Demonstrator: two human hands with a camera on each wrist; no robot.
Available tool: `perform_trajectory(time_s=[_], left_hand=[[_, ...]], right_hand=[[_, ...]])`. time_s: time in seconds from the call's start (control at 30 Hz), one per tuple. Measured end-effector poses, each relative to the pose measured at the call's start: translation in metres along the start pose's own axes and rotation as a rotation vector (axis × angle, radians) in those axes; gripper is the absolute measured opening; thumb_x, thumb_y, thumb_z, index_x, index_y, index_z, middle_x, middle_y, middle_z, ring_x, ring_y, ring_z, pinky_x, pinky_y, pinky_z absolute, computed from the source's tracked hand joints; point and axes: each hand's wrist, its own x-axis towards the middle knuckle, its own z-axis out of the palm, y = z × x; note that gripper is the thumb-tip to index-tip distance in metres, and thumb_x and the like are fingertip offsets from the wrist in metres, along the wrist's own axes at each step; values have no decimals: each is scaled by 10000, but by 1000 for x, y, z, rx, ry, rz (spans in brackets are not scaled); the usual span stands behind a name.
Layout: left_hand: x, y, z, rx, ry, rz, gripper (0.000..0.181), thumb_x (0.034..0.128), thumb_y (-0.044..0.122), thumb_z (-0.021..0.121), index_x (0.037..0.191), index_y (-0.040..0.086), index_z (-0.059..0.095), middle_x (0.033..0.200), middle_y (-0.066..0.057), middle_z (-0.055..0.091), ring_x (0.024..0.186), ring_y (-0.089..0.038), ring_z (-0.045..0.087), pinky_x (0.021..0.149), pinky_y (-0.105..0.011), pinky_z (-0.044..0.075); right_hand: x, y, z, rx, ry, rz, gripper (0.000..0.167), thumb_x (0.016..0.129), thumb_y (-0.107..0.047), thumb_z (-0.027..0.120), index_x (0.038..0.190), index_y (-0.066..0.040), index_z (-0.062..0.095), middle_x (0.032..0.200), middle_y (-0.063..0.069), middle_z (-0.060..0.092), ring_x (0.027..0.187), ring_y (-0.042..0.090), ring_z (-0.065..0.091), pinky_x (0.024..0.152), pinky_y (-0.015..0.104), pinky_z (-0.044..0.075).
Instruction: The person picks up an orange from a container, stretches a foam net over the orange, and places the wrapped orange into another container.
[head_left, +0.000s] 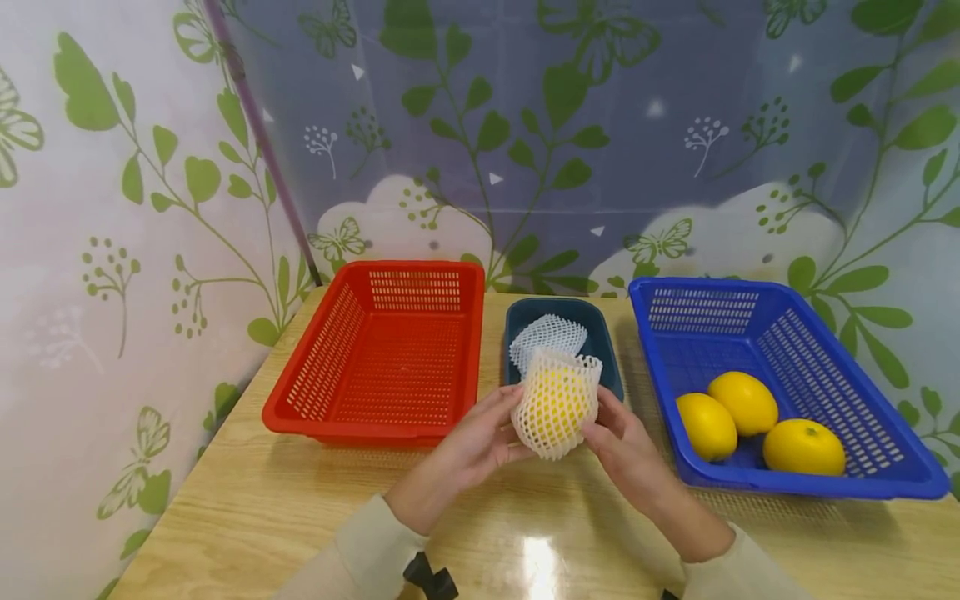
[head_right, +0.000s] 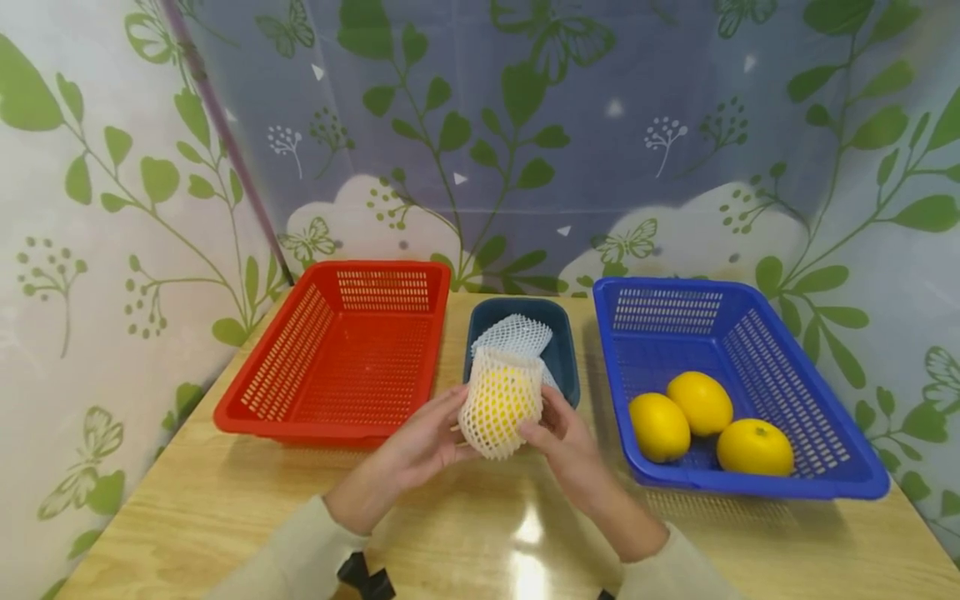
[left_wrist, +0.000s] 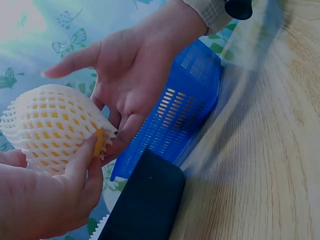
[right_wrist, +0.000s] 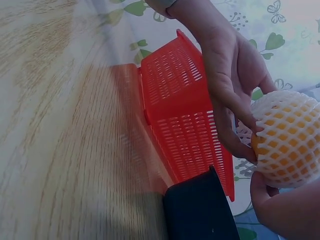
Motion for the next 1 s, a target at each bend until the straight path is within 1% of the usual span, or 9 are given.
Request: perform_trajectory(time_s=[0.1,0.2,0.47,0.6,0.7,0.8,0.9,0.93,1.0], left_hand=[[0,-1,0,3,-3,7,421,1041,323,442,1372,67,390,1298,-146,484,1085,-235,575,968,-465,482],[1,-2,0,8,-2,4,414,1042,318,439,1362,62,379,1290,-139,482,1082,-232,573,963,-461,486],[0,-2,0,33,-25,-59,444,1018,385,469,1350,125,328,1314,-163,486,1121,-307,576,965,-585,435],[0,-1,1,74,-19,-85,421,1002,422,484,1298,181,309,1308,-179,506,1129,-344,587,945,-597,448],[1,0,0,111,-27,-78,443,1007,422,478,1339,209,276,1319,-185,511,1138,-346,585,965,-605,432],[2,0,1,151,-13,-24,529,1022,374,470,1453,207,212,1408,-190,427,1196,-358,544,1020,-584,398],[3,0,2,226,14,73,588,1030,310,475,1526,207,175,1478,-187,351,1264,-351,487,1069,-537,367],[4,0,2,259,18,111,585,1033,289,473,1534,197,185,1497,-189,329,1289,-354,465,1072,-519,372],[4,0,1,313,17,166,542,1036,256,472,1524,178,252,1488,-186,366,1294,-332,465,1071,-499,380]], right_hand=[[1,-1,1,-53,16,27,637,933,-85,597,1466,-15,256,1270,44,496,1096,131,537,968,215,453],[3,-1,1,-68,24,48,609,931,-77,592,1454,-45,282,1254,55,508,1083,142,551,951,227,464],[3,1,2,17,45,34,396,946,-70,529,1304,-212,434,1126,2,601,999,121,592,895,242,491],[2,1,3,59,48,11,363,944,-81,527,1276,-208,457,1080,18,610,963,128,609,879,248,500],[2,0,3,70,49,1,353,948,-84,518,1279,-188,454,1079,26,608,958,132,615,875,253,506],[2,-1,3,77,45,-2,344,960,-84,499,1288,-163,434,1101,25,604,972,132,618,882,256,508],[1,-1,2,85,45,5,339,968,-98,496,1294,-144,415,1117,23,594,979,130,616,886,257,510],[1,0,2,87,44,9,339,970,-103,496,1297,-139,409,1120,23,593,980,130,617,887,257,510],[1,0,1,91,47,19,331,975,-115,498,1292,-136,407,1116,20,597,974,128,621,885,256,512]])
